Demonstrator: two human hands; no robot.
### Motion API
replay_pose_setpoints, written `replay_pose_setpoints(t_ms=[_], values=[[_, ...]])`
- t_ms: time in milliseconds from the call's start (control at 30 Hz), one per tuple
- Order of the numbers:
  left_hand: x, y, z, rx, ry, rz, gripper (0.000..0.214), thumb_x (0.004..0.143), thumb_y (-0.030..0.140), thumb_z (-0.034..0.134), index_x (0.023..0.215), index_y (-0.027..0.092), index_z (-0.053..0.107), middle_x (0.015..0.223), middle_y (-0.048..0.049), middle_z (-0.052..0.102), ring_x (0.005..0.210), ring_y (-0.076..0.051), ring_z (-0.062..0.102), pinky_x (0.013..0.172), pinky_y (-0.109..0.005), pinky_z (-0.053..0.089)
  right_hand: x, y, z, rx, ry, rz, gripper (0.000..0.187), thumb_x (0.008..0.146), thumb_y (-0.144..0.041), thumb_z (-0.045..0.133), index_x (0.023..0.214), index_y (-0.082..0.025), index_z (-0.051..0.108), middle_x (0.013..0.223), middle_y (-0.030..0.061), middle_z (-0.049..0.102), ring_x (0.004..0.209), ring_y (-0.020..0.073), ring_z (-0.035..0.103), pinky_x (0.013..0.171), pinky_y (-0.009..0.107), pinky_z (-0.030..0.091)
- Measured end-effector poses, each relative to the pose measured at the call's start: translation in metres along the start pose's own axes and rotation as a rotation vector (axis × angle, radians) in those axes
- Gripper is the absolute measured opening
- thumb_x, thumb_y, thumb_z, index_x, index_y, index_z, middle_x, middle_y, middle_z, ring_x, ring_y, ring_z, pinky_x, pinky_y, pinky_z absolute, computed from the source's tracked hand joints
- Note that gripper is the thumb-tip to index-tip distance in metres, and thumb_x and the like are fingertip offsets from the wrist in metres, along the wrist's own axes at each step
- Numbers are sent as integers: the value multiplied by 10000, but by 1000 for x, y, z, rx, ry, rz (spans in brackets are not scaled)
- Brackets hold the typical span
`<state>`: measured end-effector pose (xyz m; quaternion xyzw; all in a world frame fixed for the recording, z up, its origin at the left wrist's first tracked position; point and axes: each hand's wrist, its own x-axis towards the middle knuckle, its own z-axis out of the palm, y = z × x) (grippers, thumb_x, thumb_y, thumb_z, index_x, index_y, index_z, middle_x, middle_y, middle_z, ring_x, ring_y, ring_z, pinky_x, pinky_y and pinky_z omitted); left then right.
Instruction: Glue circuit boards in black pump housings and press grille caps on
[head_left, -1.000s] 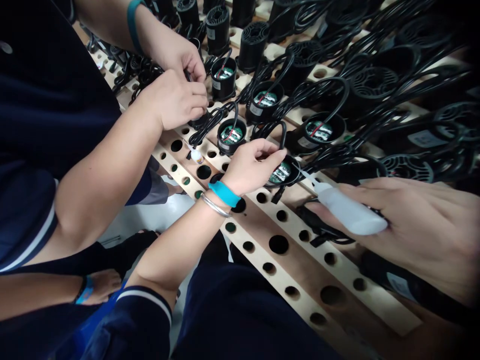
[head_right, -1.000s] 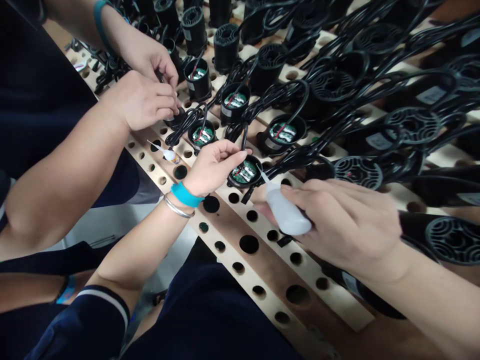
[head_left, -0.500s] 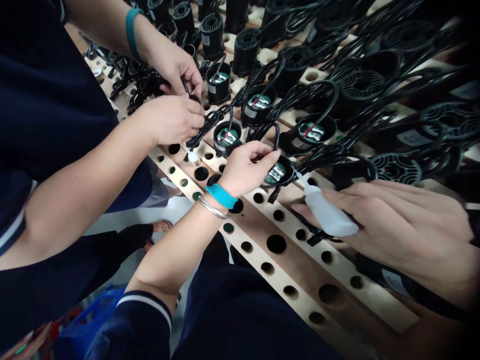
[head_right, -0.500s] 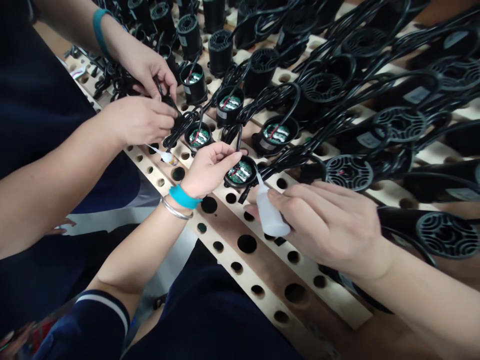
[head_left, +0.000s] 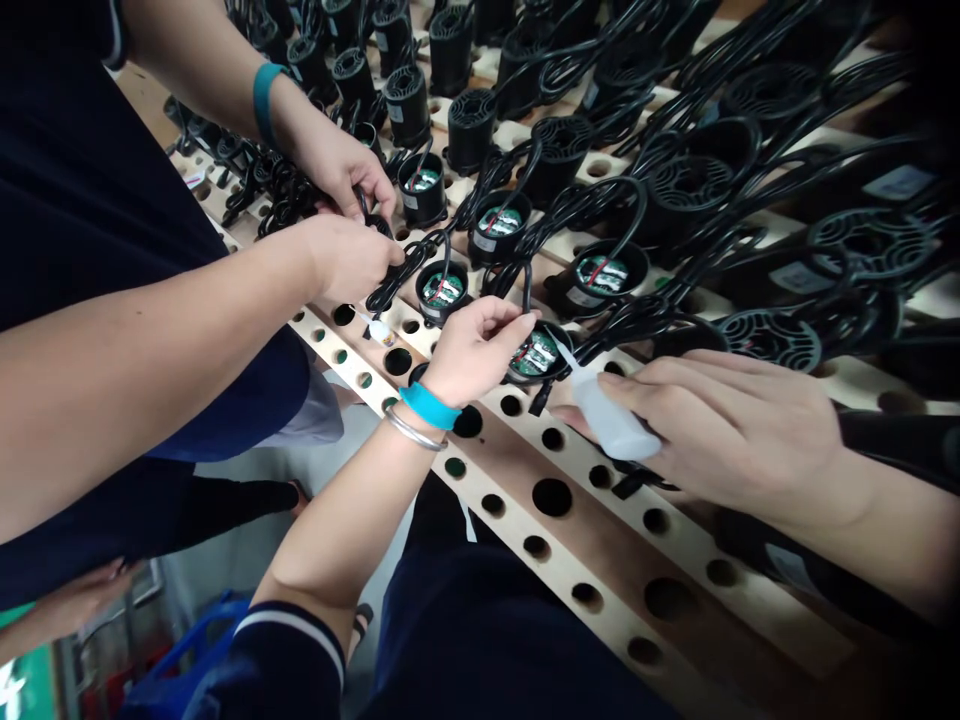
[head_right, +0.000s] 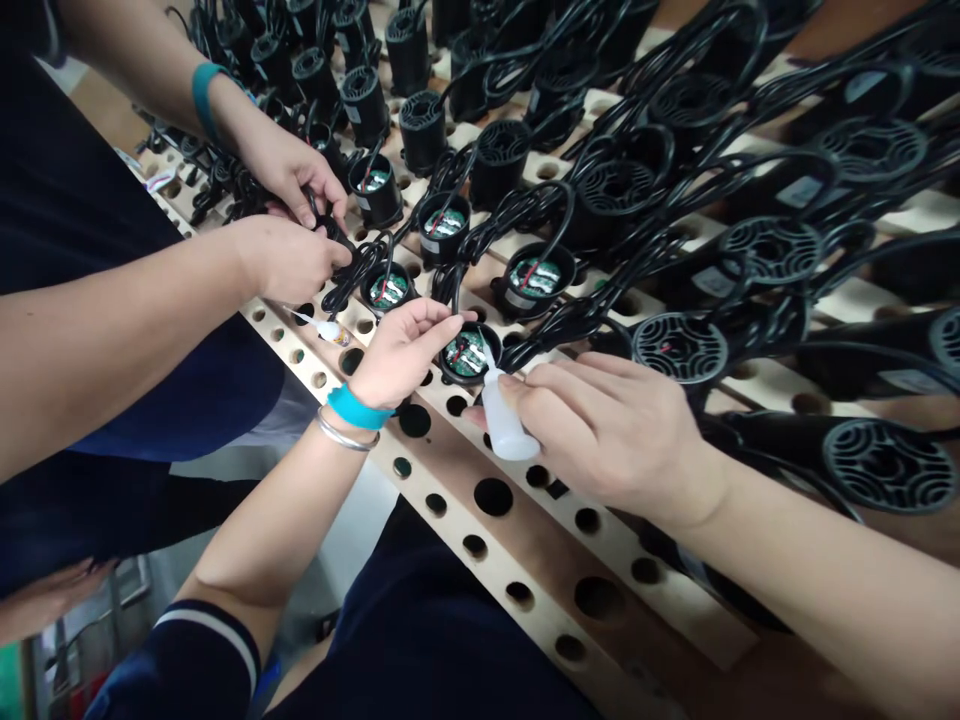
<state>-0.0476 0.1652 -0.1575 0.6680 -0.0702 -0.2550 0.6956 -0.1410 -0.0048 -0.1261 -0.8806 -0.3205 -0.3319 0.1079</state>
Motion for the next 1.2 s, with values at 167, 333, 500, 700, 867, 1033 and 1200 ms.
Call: replay_pose_setpoints(t_ms=[167, 333, 500, 700, 867, 1033, 1200], values=[[1, 2, -1, 0, -13, -2, 136, 843, 185, 649, 731, 150, 579, 673, 29, 588, 700, -88, 554, 701, -221, 424, 1, 1, -2, -31, 0, -24, 141, 825, -110, 627, 855, -188, 513, 657, -1, 593, 553, 101, 527, 491, 259, 449], [1, 2, -1, 0, -19, -3, 145, 823, 205, 681, 731, 155, 581, 660, 30, 581, 748, -104, 583, 747, -231, 438, -1, 0, -5, -23, -5, -16, 142, 833, -97, 610, 872, -200, 520, 670, -9, 609, 561, 105, 538, 501, 263, 447], [1, 2, 0, -7, -19, 3, 128, 834, 182, 657, 734, 156, 583, 665, 32, 585, 727, -95, 573, 755, -231, 440, 1, -3, -4, -16, 2, -20, 153, 805, -87, 645, 844, -188, 537, 666, -9, 606, 549, 106, 523, 490, 271, 438], [1, 3, 0, -6, -12, -9, 136, 827, 191, 671, 733, 156, 579, 657, 32, 584, 741, -100, 585, 741, -227, 439, 3, -3, 0, -28, 1, -42, 107, 809, -106, 652, 800, -159, 560, 635, 5, 577, 539, 116, 486, 490, 284, 433], [1, 2, 0, 7, -12, -15, 136, 824, 208, 678, 737, 157, 586, 652, 31, 596, 760, -108, 595, 758, -238, 440, 3, -3, 2, -38, 0, -34, 148, 846, -126, 616, 732, -193, 550, 618, -10, 561, 532, 113, 488, 483, 268, 422], [5, 2, 1, 6, 0, -24, 109, 810, 188, 683, 748, 151, 602, 700, 20, 629, 731, -98, 588, 731, -236, 447, 7, -5, -10, -9, 12, -46, 115, 842, -92, 613, 802, -189, 568, 673, 0, 595, 560, 112, 525, 504, 267, 441], [-22, 17, 4, 21, 252, 70, 162, 748, 231, 759, 760, 163, 612, 781, -3, 650, 782, -111, 603, 778, -257, 473, -15, -21, -35, 28, -37, 141, 53, 911, -201, 556, 877, -241, 553, 645, -30, 585, 579, 116, 557, 564, 279, 488]])
